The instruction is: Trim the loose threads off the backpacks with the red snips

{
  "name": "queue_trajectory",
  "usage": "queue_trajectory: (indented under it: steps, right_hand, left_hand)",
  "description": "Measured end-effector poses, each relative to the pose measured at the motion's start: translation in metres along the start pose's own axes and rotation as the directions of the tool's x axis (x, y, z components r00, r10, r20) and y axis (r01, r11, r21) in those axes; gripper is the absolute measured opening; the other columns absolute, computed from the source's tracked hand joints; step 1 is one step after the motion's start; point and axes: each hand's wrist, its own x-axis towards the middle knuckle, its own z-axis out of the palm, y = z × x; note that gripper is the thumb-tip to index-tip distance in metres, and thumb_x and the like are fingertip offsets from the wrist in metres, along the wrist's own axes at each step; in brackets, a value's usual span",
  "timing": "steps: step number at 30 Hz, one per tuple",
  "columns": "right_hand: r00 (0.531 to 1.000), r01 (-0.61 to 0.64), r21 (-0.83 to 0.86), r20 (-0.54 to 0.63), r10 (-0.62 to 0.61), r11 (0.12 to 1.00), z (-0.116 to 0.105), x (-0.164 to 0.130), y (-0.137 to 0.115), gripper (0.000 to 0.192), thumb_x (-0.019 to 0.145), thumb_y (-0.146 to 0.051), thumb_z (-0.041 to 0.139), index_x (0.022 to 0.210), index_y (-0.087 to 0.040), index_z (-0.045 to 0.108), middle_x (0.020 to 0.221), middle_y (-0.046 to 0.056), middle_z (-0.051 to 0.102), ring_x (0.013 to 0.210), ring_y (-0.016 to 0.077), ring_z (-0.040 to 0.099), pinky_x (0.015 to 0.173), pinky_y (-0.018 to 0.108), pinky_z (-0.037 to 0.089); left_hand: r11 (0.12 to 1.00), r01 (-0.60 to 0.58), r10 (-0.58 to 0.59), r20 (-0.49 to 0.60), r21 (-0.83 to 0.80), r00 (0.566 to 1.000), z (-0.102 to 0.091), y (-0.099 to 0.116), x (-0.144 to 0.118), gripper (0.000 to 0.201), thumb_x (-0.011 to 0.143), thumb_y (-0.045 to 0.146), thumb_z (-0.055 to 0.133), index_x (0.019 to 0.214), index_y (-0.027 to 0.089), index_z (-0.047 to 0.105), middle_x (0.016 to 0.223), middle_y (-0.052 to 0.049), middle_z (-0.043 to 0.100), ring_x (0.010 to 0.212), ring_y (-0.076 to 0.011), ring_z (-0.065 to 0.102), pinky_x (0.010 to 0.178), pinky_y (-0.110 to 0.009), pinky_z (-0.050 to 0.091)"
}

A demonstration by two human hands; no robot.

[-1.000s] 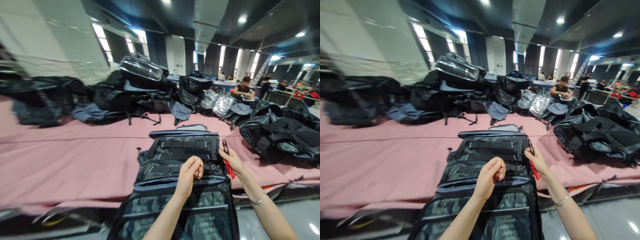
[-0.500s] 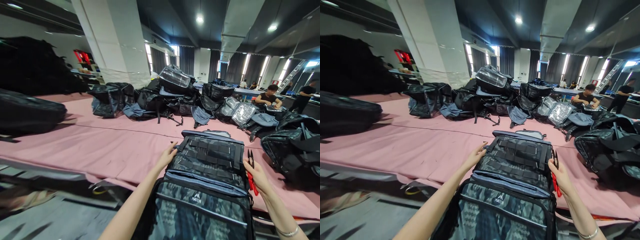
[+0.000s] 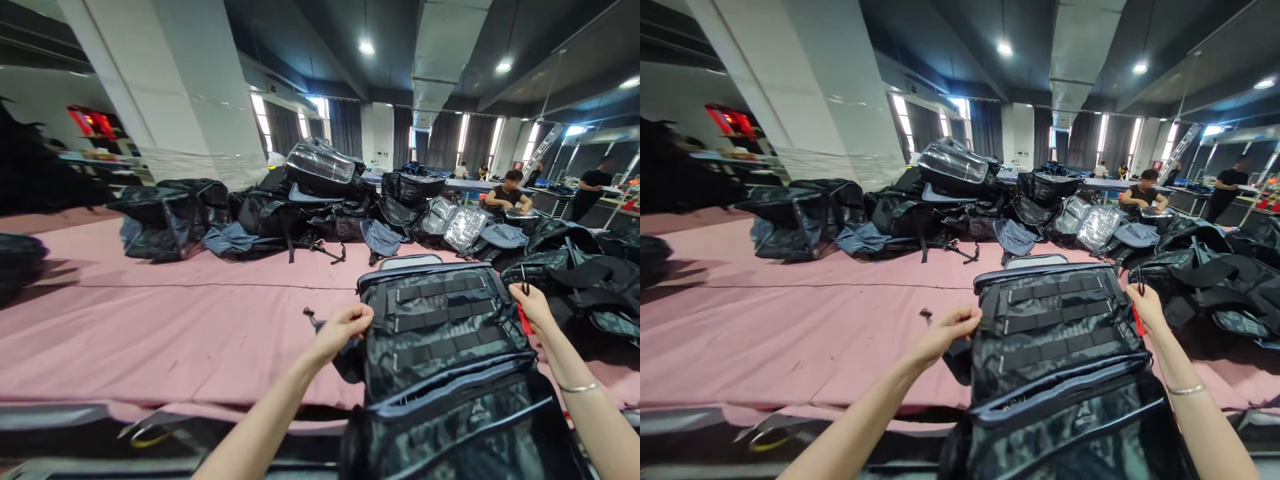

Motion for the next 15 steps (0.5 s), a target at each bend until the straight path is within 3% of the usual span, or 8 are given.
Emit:
queue_trajectory:
  steps: [3, 5, 7, 8, 10, 11, 13, 15]
  right_hand:
    - [0.979, 0.143, -0.208, -0.111, -0.169, 0.968, -0.006, -0.009, -0.014, 0.023, 0.06, -0.035, 0.069, 0.066, -0.016, 0.059, 0.06, -0.001, 0.056, 0.059, 0.0145, 0.048, 0.058, 0.026, 0.039]
    - [0.926, 0.363, -0.354, 0.034, -0.376, 0.862, 0.005, -0.037, -0.025, 0.02, 0.073, -0.036, 0.061, 0.072, -0.017, 0.061, 0.067, 0.001, 0.058, 0.062, 0.0145, 0.051, 0.062, 0.026, 0.04]
    - [0.815, 0.578, -0.3, 0.274, -0.511, 0.759, 0.026, -0.073, -0.033, 0.017, 0.081, -0.033, 0.057, 0.077, -0.018, 0.063, 0.071, 0.002, 0.059, 0.062, 0.0136, 0.053, 0.06, 0.025, 0.042]
    - [0.726, 0.676, -0.248, 0.384, -0.57, 0.694, 0.038, -0.091, -0.036, 0.014, 0.082, -0.031, 0.056, 0.082, -0.019, 0.064, 0.073, 0.002, 0.06, 0.062, 0.0133, 0.054, 0.06, 0.024, 0.044]
    - [0.563, 0.792, -0.114, 0.517, -0.645, 0.6, 0.061, -0.121, -0.038, 0.016, 0.083, -0.029, 0.056, 0.095, -0.02, 0.064, 0.081, 0.005, 0.061, 0.069, 0.0143, 0.057, 0.061, 0.024, 0.046]
    - [0.517, 0.818, -0.087, 0.544, -0.661, 0.569, 0.071, -0.132, -0.037, 0.018, 0.084, -0.026, 0.055, 0.098, -0.02, 0.063, 0.084, 0.006, 0.062, 0.073, 0.0148, 0.058, 0.064, 0.024, 0.047]
    - [0.492, 0.833, -0.065, 0.543, -0.681, 0.55, 0.084, -0.145, -0.036, 0.018, 0.085, -0.022, 0.051, 0.097, -0.02, 0.064, 0.085, 0.006, 0.062, 0.076, 0.0148, 0.059, 0.065, 0.023, 0.047]
    - [0.529, 0.8, -0.04, 0.52, -0.671, 0.599, 0.091, -0.146, -0.036, 0.017, 0.085, -0.02, 0.048, 0.088, -0.019, 0.064, 0.08, 0.005, 0.062, 0.074, 0.0143, 0.058, 0.064, 0.023, 0.046]
  left_hand:
    - [0.972, 0.052, -0.053, 0.001, -0.228, 0.999, 0.044, 0.02, -0.012, 0.029, 0.065, 0.044, 0.06, 0.066, 0.017, 0.048, 0.061, 0.005, 0.038, 0.055, -0.0085, 0.037, 0.051, -0.02, 0.033]
    - [0.956, 0.047, -0.059, -0.035, -0.29, 0.998, 0.064, 0.032, -0.016, 0.028, 0.065, 0.042, 0.06, 0.065, 0.017, 0.048, 0.061, 0.005, 0.038, 0.055, -0.0082, 0.036, 0.051, -0.019, 0.032]
    - [0.956, 0.023, -0.035, -0.036, -0.292, 0.999, 0.077, 0.042, -0.018, 0.025, 0.066, 0.04, 0.059, 0.065, 0.016, 0.05, 0.061, 0.005, 0.039, 0.056, -0.0086, 0.036, 0.052, -0.02, 0.032]
    - [0.958, 0.01, -0.019, -0.029, -0.285, 0.999, 0.082, 0.046, -0.019, 0.025, 0.067, 0.04, 0.059, 0.066, 0.016, 0.051, 0.061, 0.005, 0.04, 0.057, -0.0088, 0.037, 0.052, -0.02, 0.032]
    - [0.963, -0.018, 0.015, -0.011, -0.268, 1.0, 0.089, 0.053, -0.021, 0.024, 0.069, 0.039, 0.058, 0.067, 0.016, 0.051, 0.062, 0.005, 0.041, 0.057, -0.009, 0.037, 0.053, -0.021, 0.032]
    - [0.965, -0.033, 0.033, -0.004, -0.261, 0.999, 0.092, 0.055, -0.022, 0.024, 0.07, 0.039, 0.057, 0.068, 0.016, 0.052, 0.062, 0.005, 0.042, 0.057, -0.009, 0.037, 0.053, -0.021, 0.032]
    - [0.967, -0.065, 0.067, 0.0, -0.247, 0.998, 0.096, 0.058, -0.024, 0.024, 0.072, 0.039, 0.056, 0.069, 0.016, 0.052, 0.062, 0.004, 0.043, 0.057, -0.009, 0.038, 0.054, -0.021, 0.032]
    - [0.971, -0.08, 0.082, -0.001, -0.227, 0.997, 0.1, 0.059, -0.026, 0.023, 0.073, 0.039, 0.055, 0.069, 0.016, 0.052, 0.063, 0.004, 0.044, 0.057, -0.0092, 0.039, 0.054, -0.022, 0.032]
